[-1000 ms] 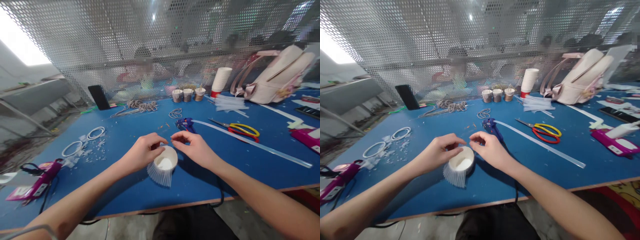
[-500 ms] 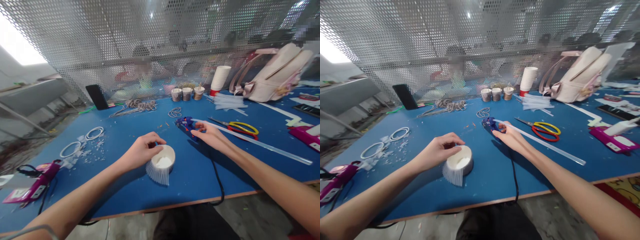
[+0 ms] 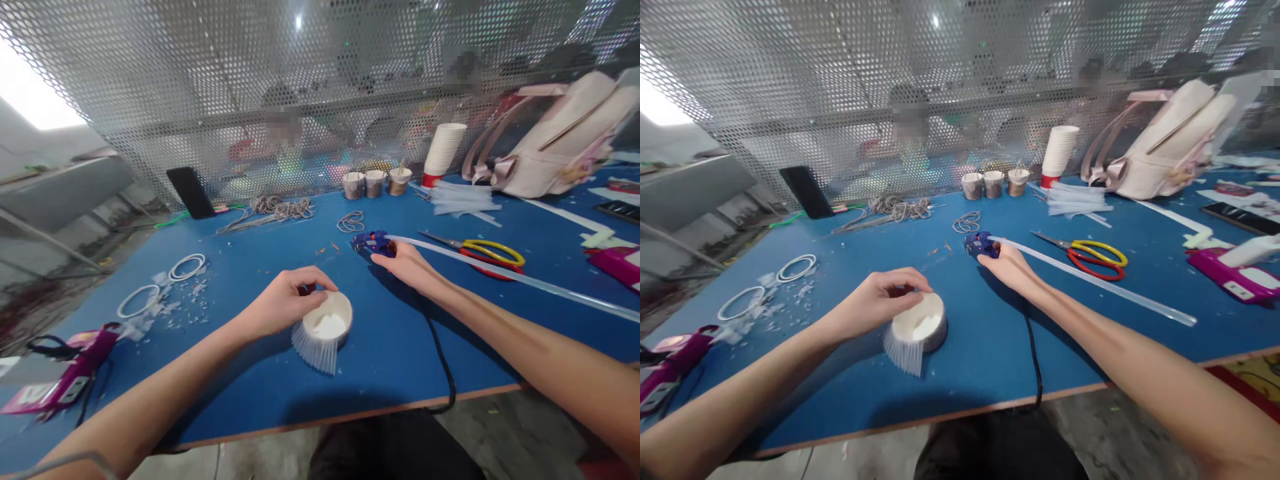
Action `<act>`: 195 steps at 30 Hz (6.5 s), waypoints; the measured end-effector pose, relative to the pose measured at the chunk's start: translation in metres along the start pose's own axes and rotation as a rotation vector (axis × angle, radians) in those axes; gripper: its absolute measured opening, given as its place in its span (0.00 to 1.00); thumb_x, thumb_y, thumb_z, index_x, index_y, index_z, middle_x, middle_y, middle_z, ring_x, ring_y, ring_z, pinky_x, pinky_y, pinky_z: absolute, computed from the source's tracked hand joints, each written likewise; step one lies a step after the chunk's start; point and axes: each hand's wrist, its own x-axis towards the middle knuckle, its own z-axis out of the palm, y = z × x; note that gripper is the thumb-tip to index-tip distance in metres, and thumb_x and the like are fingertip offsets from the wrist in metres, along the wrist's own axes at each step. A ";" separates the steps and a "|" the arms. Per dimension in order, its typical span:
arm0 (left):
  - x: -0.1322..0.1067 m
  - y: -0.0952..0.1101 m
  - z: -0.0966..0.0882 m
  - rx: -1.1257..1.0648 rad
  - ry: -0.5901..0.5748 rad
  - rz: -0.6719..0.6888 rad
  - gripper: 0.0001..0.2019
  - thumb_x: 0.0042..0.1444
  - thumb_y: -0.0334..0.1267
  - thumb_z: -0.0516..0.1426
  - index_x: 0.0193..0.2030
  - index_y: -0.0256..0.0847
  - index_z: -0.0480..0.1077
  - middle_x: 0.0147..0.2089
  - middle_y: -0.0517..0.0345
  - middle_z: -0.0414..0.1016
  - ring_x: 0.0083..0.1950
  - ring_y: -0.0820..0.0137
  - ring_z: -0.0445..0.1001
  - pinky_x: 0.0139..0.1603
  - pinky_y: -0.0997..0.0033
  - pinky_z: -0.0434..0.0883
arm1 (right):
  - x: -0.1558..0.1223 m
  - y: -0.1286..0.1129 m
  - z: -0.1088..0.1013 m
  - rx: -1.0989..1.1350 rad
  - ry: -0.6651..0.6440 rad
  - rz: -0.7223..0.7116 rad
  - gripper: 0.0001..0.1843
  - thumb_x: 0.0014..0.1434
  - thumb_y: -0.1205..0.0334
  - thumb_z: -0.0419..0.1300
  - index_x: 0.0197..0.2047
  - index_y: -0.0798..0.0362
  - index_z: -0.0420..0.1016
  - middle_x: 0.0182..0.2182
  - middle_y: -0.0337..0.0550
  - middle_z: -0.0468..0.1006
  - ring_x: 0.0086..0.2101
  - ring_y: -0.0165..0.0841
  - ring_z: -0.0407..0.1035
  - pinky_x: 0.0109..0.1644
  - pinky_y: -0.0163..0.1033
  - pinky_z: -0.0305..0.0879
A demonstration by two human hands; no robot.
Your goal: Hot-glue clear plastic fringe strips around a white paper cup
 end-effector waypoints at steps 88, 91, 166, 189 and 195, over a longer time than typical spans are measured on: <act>0.011 -0.016 0.011 -0.851 -0.133 -0.453 0.10 0.43 0.36 0.64 0.32 0.35 0.74 0.23 0.63 0.67 0.20 0.80 0.56 0.20 0.77 0.48 | -0.101 -0.127 -0.033 -1.380 -0.272 -1.241 0.11 0.46 0.78 0.53 0.24 0.52 0.62 0.18 0.38 0.64 0.17 0.33 0.55 0.26 0.39 0.40; 0.010 -0.016 0.011 -0.839 -0.135 -0.452 0.10 0.42 0.37 0.64 0.32 0.35 0.74 0.22 0.63 0.67 0.20 0.80 0.56 0.21 0.77 0.48 | -0.100 -0.126 -0.033 -1.359 -0.260 -1.261 0.10 0.48 0.78 0.52 0.25 0.52 0.62 0.18 0.38 0.64 0.18 0.33 0.56 0.27 0.39 0.41; 0.002 -0.008 0.013 -0.354 0.027 -0.152 0.06 0.49 0.37 0.58 0.31 0.38 0.74 0.28 0.59 0.72 0.29 0.73 0.66 0.29 0.74 0.60 | -0.108 -0.093 -0.079 -0.607 -0.257 -0.889 0.04 0.61 0.66 0.52 0.41 0.53 0.66 0.29 0.40 0.74 0.25 0.30 0.66 0.30 0.35 0.57; -0.005 -0.003 0.014 0.356 0.099 0.174 0.11 0.51 0.26 0.51 0.29 0.40 0.74 0.28 0.58 0.69 0.29 0.72 0.66 0.31 0.73 0.60 | -0.051 -0.040 -0.036 -0.218 -0.153 -0.006 0.17 0.50 0.47 0.55 0.24 0.52 0.69 0.12 0.34 0.63 0.17 0.31 0.61 0.22 0.36 0.57; -0.008 0.000 0.011 0.428 0.084 0.212 0.09 0.50 0.28 0.52 0.32 0.39 0.74 0.32 0.56 0.72 0.31 0.71 0.68 0.32 0.73 0.62 | -0.053 -0.039 -0.035 -0.185 -0.156 -0.020 0.15 0.50 0.49 0.56 0.26 0.52 0.69 0.13 0.33 0.65 0.17 0.31 0.62 0.22 0.35 0.58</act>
